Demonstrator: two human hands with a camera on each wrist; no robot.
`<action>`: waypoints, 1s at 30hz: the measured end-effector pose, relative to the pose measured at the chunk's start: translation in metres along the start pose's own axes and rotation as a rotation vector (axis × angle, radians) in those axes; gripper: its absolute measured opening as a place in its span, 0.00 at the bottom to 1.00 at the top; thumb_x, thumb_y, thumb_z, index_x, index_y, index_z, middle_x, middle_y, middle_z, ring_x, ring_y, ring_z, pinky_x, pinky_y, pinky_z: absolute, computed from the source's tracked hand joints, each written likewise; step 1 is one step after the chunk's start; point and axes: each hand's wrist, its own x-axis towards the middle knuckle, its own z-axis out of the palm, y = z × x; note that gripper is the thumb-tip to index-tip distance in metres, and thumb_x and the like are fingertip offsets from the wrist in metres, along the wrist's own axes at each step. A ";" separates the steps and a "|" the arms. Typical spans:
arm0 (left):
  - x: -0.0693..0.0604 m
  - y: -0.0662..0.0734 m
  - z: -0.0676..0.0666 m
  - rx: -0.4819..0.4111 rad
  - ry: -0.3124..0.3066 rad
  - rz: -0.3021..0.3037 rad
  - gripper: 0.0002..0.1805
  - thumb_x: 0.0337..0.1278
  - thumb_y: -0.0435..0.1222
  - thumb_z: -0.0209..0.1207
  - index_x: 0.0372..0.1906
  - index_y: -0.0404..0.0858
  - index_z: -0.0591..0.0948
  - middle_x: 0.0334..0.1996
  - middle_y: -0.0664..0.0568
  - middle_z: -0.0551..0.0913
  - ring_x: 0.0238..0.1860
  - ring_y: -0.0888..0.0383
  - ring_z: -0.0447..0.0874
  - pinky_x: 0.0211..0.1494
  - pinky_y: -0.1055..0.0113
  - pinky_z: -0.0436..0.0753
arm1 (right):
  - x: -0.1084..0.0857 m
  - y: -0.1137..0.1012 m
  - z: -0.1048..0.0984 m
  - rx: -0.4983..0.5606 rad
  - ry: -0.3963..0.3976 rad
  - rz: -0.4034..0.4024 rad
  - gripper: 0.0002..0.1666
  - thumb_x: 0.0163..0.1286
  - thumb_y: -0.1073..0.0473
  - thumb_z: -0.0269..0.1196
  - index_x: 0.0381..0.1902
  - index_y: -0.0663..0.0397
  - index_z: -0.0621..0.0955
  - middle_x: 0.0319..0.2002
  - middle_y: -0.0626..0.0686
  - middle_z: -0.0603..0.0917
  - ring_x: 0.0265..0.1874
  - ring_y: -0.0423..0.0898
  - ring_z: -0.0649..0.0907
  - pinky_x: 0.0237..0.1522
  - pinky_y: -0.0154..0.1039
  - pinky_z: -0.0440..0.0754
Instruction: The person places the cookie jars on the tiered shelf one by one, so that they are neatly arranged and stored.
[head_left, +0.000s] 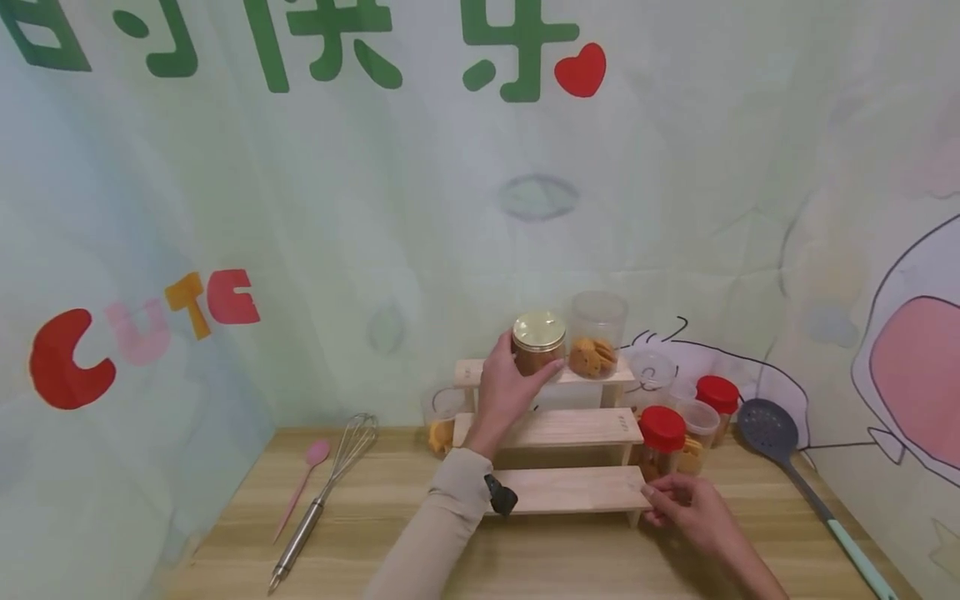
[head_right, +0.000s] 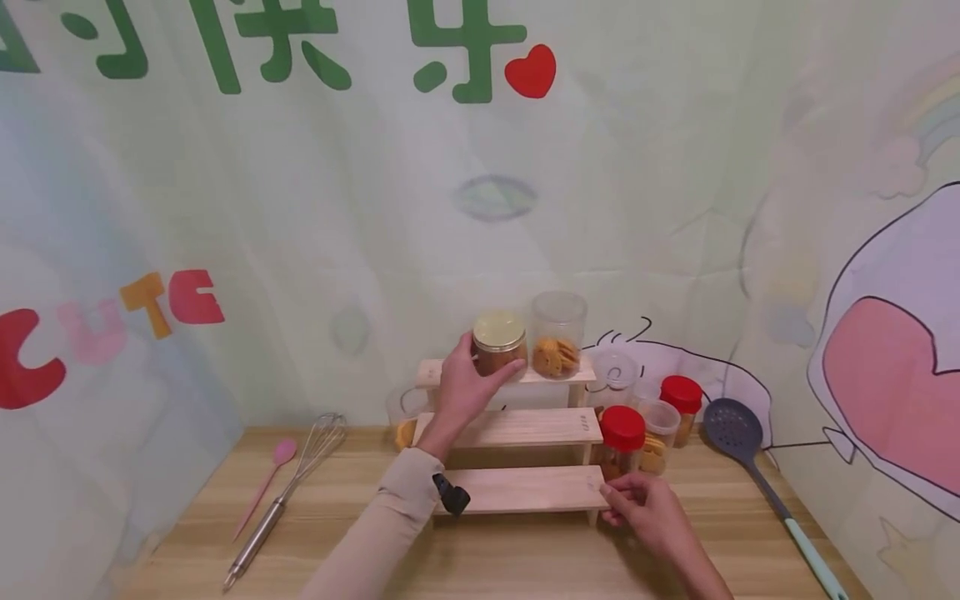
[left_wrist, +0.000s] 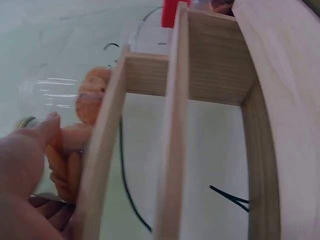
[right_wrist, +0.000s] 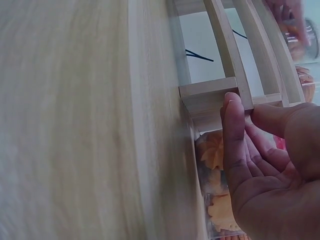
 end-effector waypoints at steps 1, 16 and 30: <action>0.000 0.000 0.001 0.016 -0.009 -0.011 0.52 0.59 0.59 0.77 0.80 0.38 0.69 0.73 0.43 0.80 0.73 0.46 0.81 0.75 0.47 0.84 | 0.000 0.000 0.000 0.003 -0.005 -0.005 0.17 0.76 0.58 0.71 0.52 0.69 0.86 0.35 0.55 0.92 0.34 0.48 0.90 0.37 0.35 0.93; -0.003 0.001 0.004 0.131 -0.081 -0.026 0.54 0.58 0.51 0.80 0.81 0.35 0.64 0.72 0.37 0.80 0.72 0.41 0.81 0.74 0.45 0.84 | -0.003 0.000 0.000 -0.001 -0.009 -0.009 0.17 0.77 0.57 0.70 0.52 0.69 0.86 0.35 0.55 0.92 0.34 0.46 0.90 0.36 0.33 0.92; -0.048 -0.032 -0.014 -0.204 0.109 0.073 0.43 0.64 0.34 0.76 0.79 0.37 0.68 0.73 0.44 0.79 0.76 0.47 0.78 0.81 0.55 0.78 | -0.002 0.001 -0.001 0.018 -0.031 -0.018 0.20 0.78 0.57 0.70 0.53 0.71 0.84 0.37 0.56 0.92 0.35 0.47 0.91 0.37 0.36 0.93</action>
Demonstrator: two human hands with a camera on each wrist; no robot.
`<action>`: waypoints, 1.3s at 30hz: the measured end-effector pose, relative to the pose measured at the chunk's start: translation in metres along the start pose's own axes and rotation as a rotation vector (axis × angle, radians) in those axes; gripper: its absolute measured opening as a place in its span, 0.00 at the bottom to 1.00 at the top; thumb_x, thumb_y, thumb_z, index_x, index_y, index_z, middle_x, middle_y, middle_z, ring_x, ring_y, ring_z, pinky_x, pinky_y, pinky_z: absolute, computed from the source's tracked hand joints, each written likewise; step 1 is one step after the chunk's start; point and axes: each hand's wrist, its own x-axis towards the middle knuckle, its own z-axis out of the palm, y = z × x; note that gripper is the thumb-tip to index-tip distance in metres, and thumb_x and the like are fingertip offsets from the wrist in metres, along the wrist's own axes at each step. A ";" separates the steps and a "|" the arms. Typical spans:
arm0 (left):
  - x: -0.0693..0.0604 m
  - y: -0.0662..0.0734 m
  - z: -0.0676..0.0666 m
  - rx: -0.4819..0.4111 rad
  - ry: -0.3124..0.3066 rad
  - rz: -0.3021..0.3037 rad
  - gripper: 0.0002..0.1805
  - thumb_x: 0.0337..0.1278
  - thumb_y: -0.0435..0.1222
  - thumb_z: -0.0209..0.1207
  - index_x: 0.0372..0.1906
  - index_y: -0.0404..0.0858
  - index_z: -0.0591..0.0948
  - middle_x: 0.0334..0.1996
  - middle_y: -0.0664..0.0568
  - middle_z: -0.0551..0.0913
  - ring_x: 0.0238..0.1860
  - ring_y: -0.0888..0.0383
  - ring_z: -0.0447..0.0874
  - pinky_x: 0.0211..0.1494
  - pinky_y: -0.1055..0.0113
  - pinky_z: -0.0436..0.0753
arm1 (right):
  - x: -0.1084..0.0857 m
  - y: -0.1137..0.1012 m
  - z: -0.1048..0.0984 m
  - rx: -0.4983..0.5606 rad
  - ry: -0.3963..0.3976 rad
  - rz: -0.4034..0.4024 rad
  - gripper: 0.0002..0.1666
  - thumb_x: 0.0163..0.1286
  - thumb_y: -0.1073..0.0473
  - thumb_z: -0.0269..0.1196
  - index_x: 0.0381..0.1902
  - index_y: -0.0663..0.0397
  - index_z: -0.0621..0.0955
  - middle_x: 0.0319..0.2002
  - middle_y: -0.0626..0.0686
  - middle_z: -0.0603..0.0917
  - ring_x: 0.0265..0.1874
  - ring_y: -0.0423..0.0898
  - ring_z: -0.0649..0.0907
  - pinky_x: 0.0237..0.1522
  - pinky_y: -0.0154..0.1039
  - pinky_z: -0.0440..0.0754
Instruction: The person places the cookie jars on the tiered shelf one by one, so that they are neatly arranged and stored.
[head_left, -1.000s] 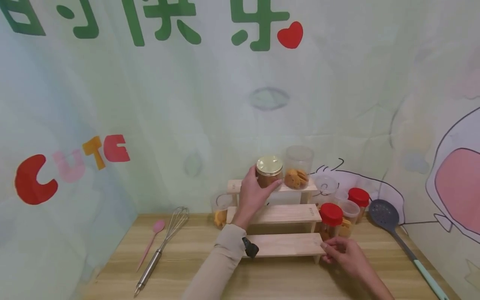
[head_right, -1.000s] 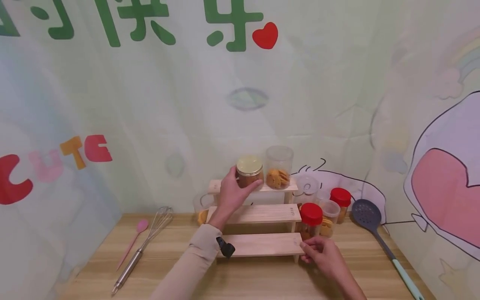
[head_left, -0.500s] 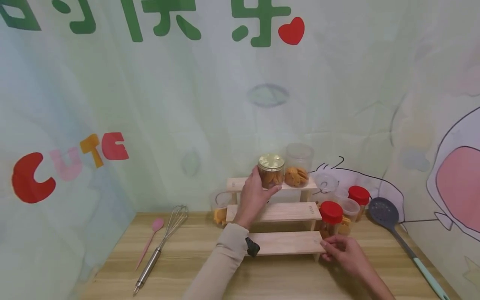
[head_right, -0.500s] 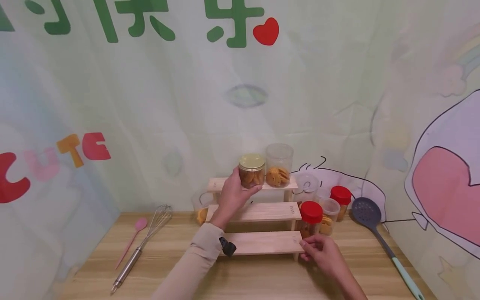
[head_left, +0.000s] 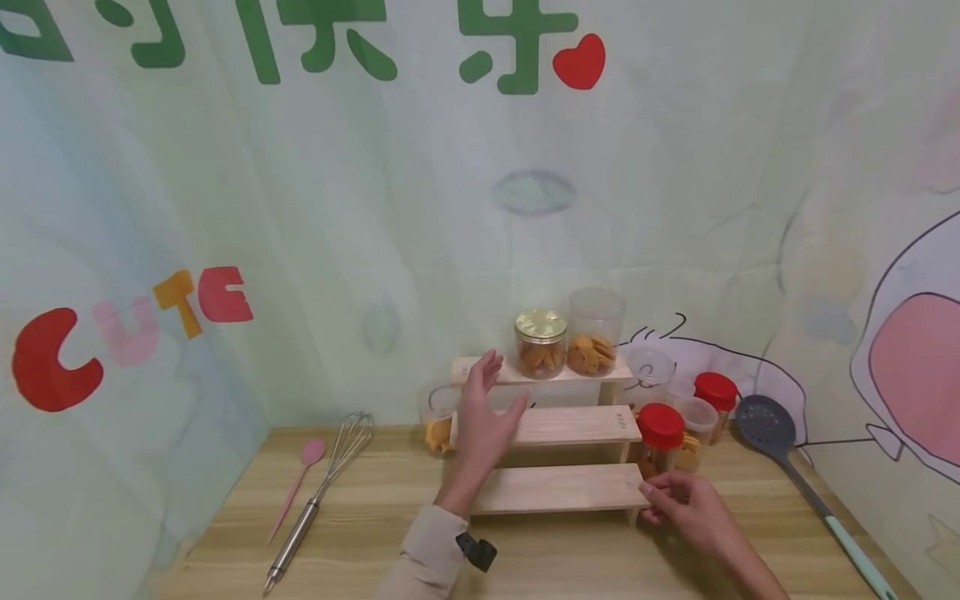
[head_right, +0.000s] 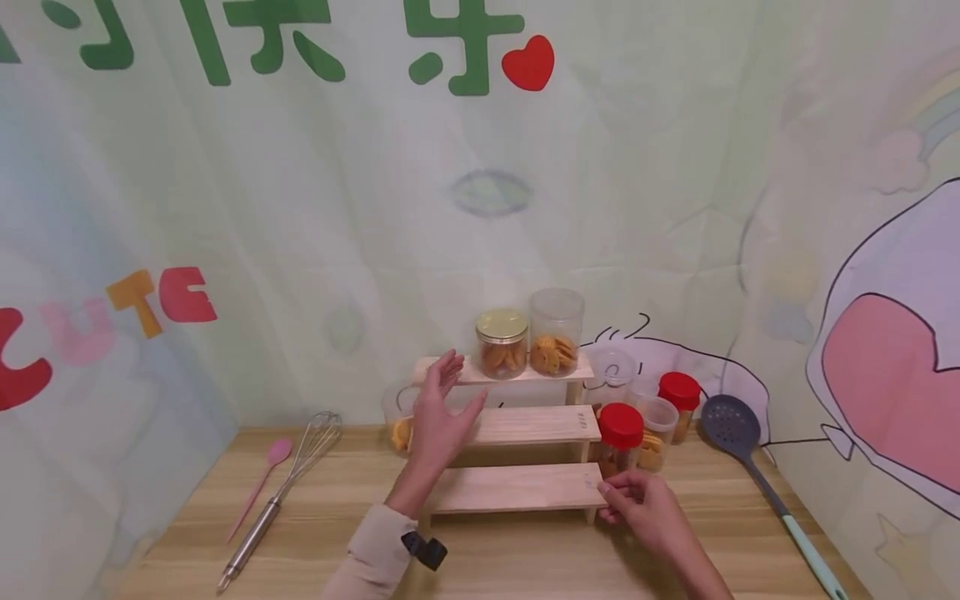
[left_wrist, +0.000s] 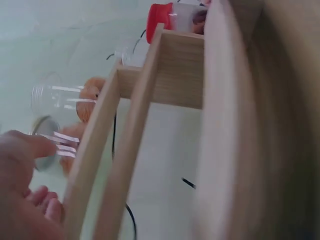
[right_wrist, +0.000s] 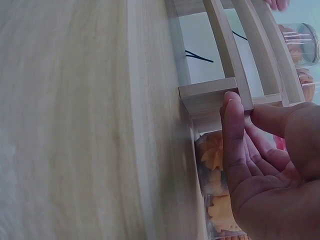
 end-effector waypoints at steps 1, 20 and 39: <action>-0.006 -0.005 -0.006 -0.023 0.035 0.014 0.39 0.64 0.32 0.75 0.77 0.37 0.71 0.71 0.46 0.81 0.74 0.49 0.79 0.81 0.56 0.79 | 0.000 0.000 0.000 -0.002 -0.004 -0.006 0.20 0.78 0.57 0.70 0.53 0.71 0.84 0.37 0.56 0.92 0.35 0.47 0.91 0.37 0.36 0.93; -0.011 -0.074 -0.082 -0.030 0.123 -0.110 0.38 0.69 0.44 0.73 0.78 0.37 0.72 0.76 0.45 0.75 0.79 0.45 0.70 0.86 0.48 0.71 | 0.001 0.004 -0.003 0.013 -0.015 -0.010 0.22 0.77 0.56 0.70 0.54 0.73 0.84 0.38 0.57 0.93 0.34 0.46 0.91 0.38 0.35 0.93; -0.012 -0.109 -0.086 0.005 -0.008 -0.211 0.46 0.74 0.49 0.68 0.84 0.33 0.60 0.81 0.31 0.65 0.81 0.32 0.67 0.86 0.40 0.68 | 0.000 0.003 -0.004 0.019 -0.044 -0.031 0.22 0.78 0.57 0.70 0.55 0.73 0.83 0.39 0.57 0.93 0.35 0.46 0.91 0.38 0.35 0.93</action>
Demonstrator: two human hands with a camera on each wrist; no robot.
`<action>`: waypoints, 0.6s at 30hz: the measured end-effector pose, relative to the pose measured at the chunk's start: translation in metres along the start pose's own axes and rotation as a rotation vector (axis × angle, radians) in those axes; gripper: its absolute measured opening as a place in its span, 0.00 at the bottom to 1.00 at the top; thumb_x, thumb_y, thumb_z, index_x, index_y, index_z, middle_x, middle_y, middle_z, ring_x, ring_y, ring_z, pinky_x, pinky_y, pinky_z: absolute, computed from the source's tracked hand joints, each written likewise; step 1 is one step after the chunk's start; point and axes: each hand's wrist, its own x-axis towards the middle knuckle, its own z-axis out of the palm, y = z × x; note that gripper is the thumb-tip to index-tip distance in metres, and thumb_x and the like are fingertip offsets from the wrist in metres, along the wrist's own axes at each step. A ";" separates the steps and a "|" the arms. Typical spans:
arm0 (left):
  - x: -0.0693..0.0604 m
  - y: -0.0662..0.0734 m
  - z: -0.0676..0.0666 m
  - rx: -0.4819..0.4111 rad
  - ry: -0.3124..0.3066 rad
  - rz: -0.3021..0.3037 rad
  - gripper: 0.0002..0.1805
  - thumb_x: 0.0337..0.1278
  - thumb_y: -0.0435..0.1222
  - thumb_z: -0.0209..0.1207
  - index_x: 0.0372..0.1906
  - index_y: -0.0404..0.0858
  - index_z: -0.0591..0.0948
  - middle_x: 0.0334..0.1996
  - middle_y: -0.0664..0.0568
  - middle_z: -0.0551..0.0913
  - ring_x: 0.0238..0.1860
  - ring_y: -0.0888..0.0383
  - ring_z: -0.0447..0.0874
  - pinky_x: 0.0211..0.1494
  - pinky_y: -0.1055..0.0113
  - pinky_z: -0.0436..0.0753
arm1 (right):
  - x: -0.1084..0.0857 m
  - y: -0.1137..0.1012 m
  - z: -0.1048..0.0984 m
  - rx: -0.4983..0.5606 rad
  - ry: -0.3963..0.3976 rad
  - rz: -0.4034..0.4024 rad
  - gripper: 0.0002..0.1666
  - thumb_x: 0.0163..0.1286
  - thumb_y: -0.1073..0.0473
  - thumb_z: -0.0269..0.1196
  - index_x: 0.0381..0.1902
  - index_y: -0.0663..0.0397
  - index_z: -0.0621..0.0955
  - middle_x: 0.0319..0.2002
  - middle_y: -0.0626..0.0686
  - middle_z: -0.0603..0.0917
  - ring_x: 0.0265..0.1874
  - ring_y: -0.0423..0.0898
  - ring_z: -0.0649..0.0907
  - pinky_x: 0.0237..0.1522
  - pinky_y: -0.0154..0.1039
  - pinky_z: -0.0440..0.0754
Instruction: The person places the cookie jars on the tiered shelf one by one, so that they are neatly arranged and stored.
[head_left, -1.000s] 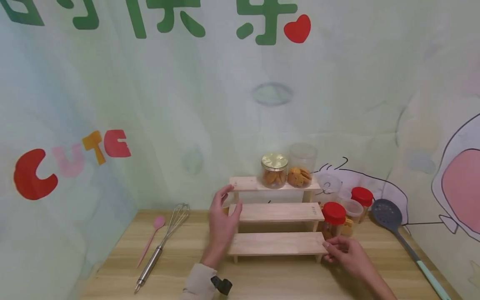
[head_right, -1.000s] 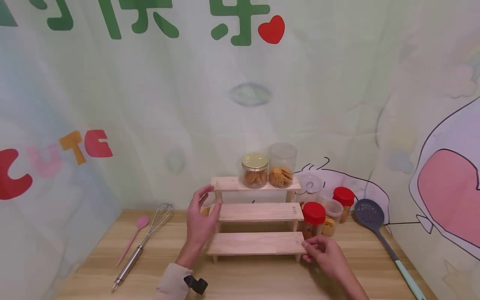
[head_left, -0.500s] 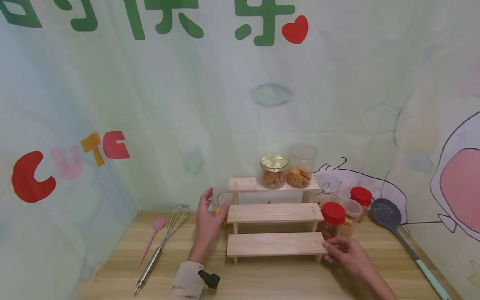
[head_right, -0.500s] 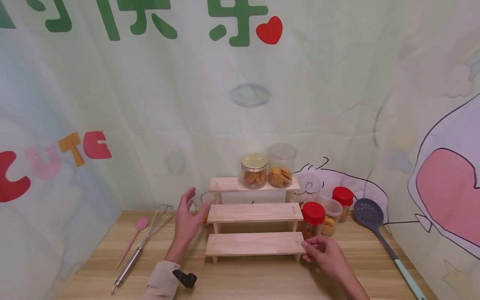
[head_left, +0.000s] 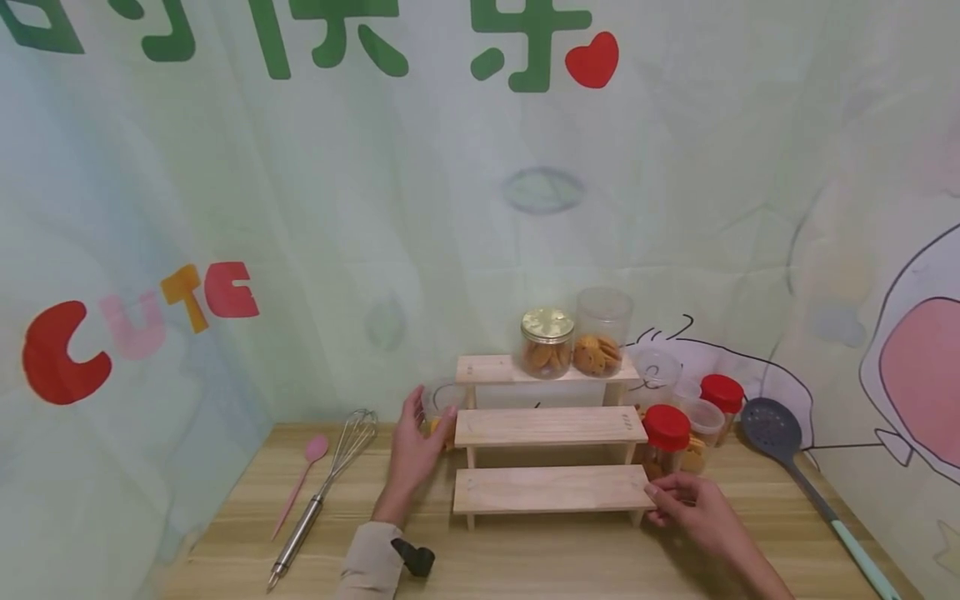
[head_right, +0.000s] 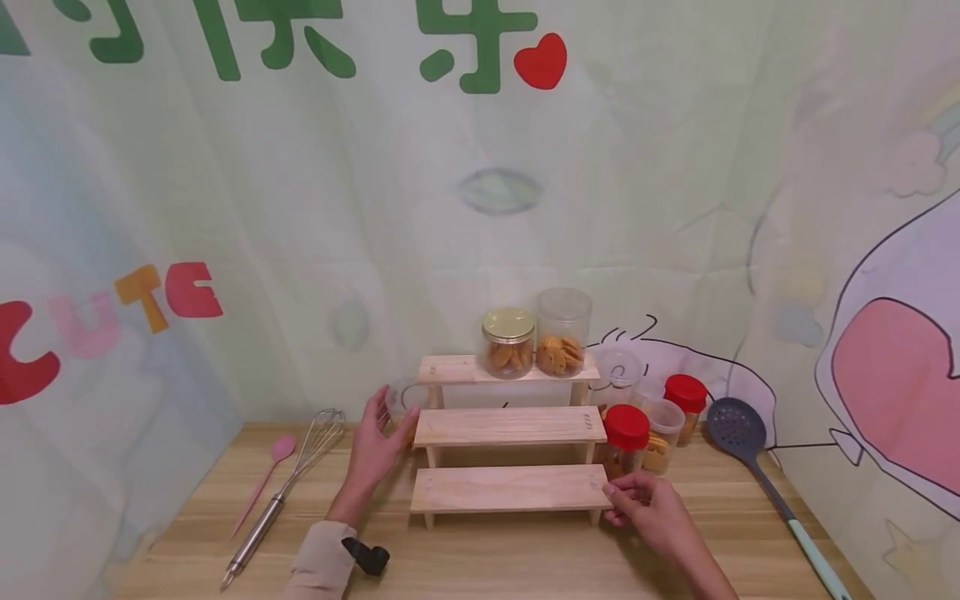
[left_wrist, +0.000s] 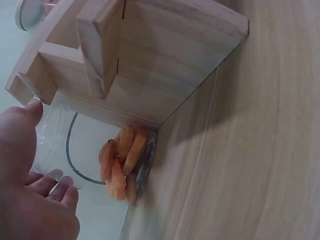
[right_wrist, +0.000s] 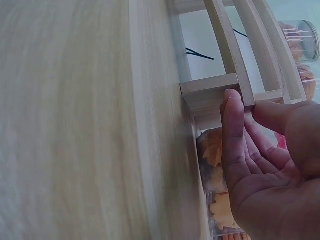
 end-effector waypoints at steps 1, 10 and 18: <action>0.000 0.000 0.000 0.003 -0.003 -0.001 0.46 0.75 0.50 0.68 0.84 0.33 0.60 0.81 0.31 0.65 0.81 0.32 0.67 0.86 0.40 0.68 | 0.000 0.000 0.000 -0.002 -0.001 0.000 0.22 0.78 0.56 0.70 0.55 0.73 0.83 0.39 0.57 0.93 0.35 0.47 0.91 0.38 0.35 0.94; 0.001 -0.005 -0.010 0.039 0.042 0.011 0.45 0.70 0.49 0.72 0.81 0.34 0.64 0.77 0.31 0.72 0.78 0.34 0.72 0.84 0.40 0.72 | 0.000 0.003 0.001 0.027 -0.013 -0.037 0.20 0.79 0.59 0.69 0.54 0.75 0.83 0.39 0.59 0.93 0.33 0.44 0.91 0.38 0.35 0.94; -0.005 -0.003 -0.028 0.100 0.008 -0.044 0.51 0.63 0.56 0.75 0.81 0.37 0.65 0.78 0.37 0.69 0.78 0.37 0.71 0.83 0.42 0.74 | 0.001 0.004 0.001 0.025 0.004 -0.008 0.21 0.78 0.57 0.69 0.54 0.73 0.83 0.38 0.56 0.92 0.34 0.45 0.91 0.38 0.35 0.94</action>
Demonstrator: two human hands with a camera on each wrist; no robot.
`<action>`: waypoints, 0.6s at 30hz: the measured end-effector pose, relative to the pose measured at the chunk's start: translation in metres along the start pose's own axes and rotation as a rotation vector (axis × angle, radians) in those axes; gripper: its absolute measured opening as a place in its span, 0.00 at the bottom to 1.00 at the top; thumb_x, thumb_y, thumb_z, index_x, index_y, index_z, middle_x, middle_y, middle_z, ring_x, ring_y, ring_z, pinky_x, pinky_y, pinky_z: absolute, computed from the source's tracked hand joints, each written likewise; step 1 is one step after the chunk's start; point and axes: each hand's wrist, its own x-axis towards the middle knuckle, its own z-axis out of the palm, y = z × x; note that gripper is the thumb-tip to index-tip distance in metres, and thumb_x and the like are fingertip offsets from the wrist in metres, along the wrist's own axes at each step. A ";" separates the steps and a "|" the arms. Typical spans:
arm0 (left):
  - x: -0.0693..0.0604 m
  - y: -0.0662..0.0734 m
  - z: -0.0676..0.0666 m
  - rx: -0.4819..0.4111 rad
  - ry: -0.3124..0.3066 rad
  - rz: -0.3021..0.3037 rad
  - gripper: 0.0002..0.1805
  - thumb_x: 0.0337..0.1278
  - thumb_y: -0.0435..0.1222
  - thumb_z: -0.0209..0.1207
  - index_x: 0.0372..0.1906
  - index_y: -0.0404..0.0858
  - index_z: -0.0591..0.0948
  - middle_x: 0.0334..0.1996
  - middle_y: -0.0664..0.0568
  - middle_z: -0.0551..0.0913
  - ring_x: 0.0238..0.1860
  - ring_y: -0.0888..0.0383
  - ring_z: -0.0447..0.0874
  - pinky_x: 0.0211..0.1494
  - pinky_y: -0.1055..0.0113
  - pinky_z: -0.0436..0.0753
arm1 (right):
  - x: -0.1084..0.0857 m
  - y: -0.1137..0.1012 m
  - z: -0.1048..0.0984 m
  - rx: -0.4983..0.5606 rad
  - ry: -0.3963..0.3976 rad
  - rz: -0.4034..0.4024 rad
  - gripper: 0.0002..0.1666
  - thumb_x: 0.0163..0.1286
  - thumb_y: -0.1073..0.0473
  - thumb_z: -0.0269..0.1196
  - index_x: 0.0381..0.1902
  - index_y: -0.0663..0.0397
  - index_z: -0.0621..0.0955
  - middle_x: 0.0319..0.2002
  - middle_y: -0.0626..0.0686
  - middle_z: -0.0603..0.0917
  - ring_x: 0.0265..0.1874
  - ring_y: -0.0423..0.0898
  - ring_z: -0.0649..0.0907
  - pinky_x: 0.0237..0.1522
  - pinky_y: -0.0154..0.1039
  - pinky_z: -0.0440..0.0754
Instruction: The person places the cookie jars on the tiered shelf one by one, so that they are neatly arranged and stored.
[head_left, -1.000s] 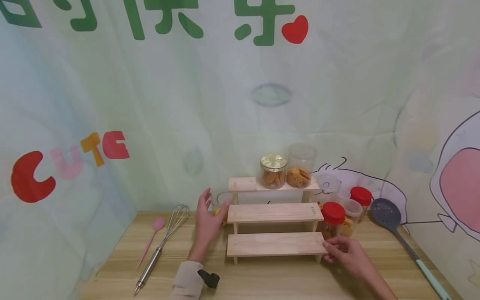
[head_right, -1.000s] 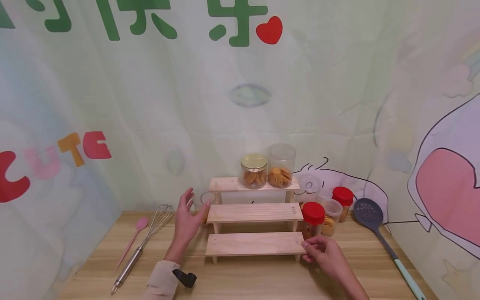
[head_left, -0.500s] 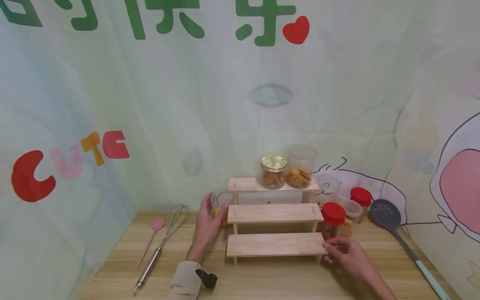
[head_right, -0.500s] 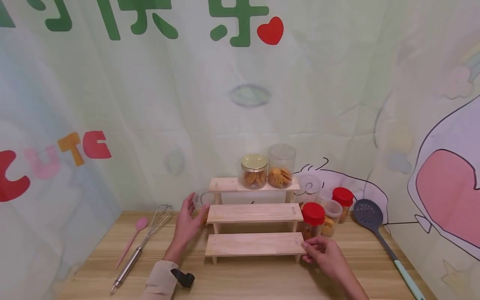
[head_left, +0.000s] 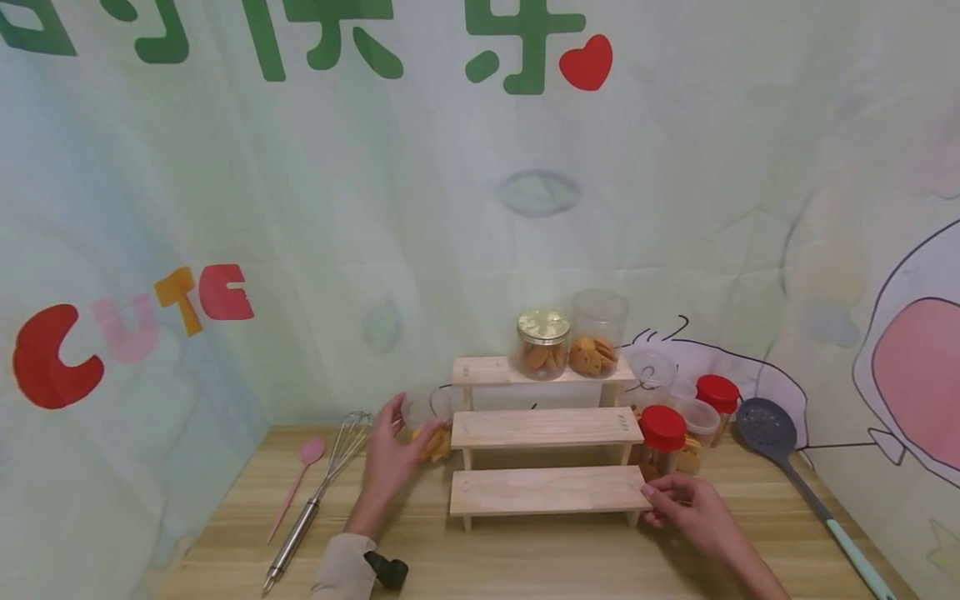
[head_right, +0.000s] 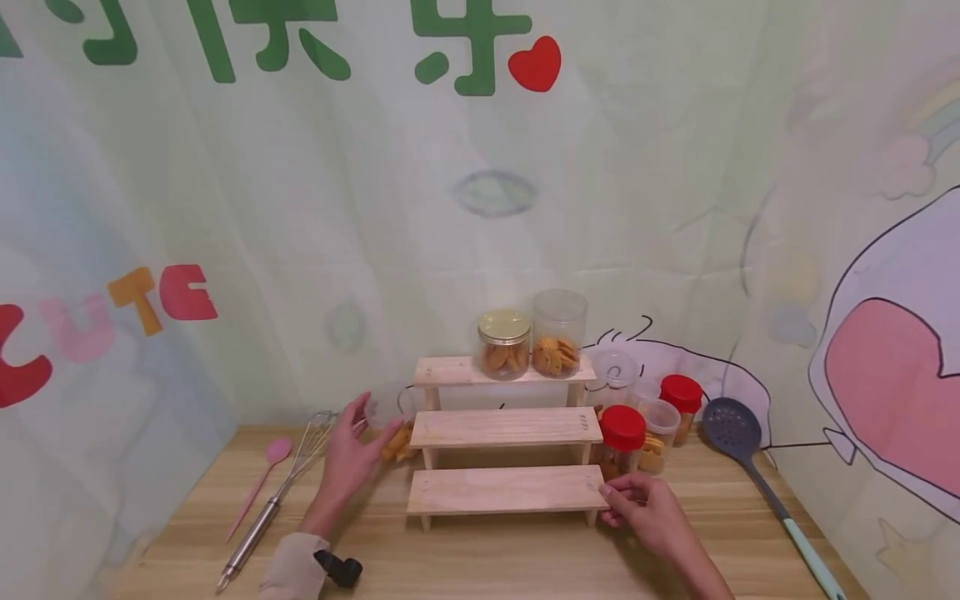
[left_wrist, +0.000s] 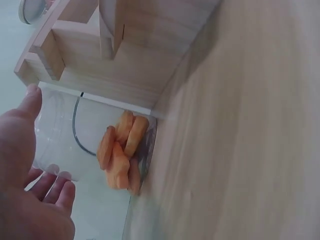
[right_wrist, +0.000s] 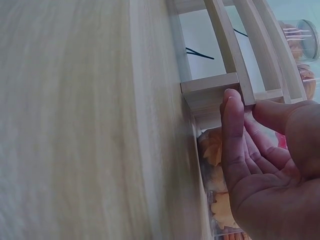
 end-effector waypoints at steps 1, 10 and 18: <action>-0.001 -0.001 -0.002 0.003 -0.005 0.004 0.52 0.63 0.57 0.75 0.81 0.37 0.66 0.78 0.37 0.69 0.77 0.37 0.72 0.83 0.42 0.74 | 0.000 0.000 0.000 -0.003 0.001 -0.001 0.21 0.78 0.57 0.69 0.54 0.73 0.83 0.38 0.57 0.92 0.35 0.45 0.91 0.38 0.35 0.94; -0.006 -0.014 -0.013 0.028 -0.037 0.057 0.50 0.58 0.49 0.80 0.78 0.34 0.69 0.73 0.36 0.76 0.73 0.37 0.76 0.80 0.39 0.77 | 0.000 0.000 -0.002 -0.018 -0.001 0.005 0.22 0.78 0.56 0.70 0.55 0.73 0.83 0.38 0.57 0.93 0.34 0.45 0.91 0.37 0.34 0.93; -0.009 -0.022 -0.010 0.054 -0.113 0.018 0.51 0.59 0.50 0.80 0.79 0.31 0.67 0.75 0.34 0.75 0.77 0.34 0.74 0.81 0.38 0.75 | -0.001 -0.002 -0.002 -0.013 -0.011 0.012 0.23 0.78 0.55 0.70 0.55 0.73 0.83 0.39 0.57 0.93 0.34 0.46 0.91 0.38 0.34 0.93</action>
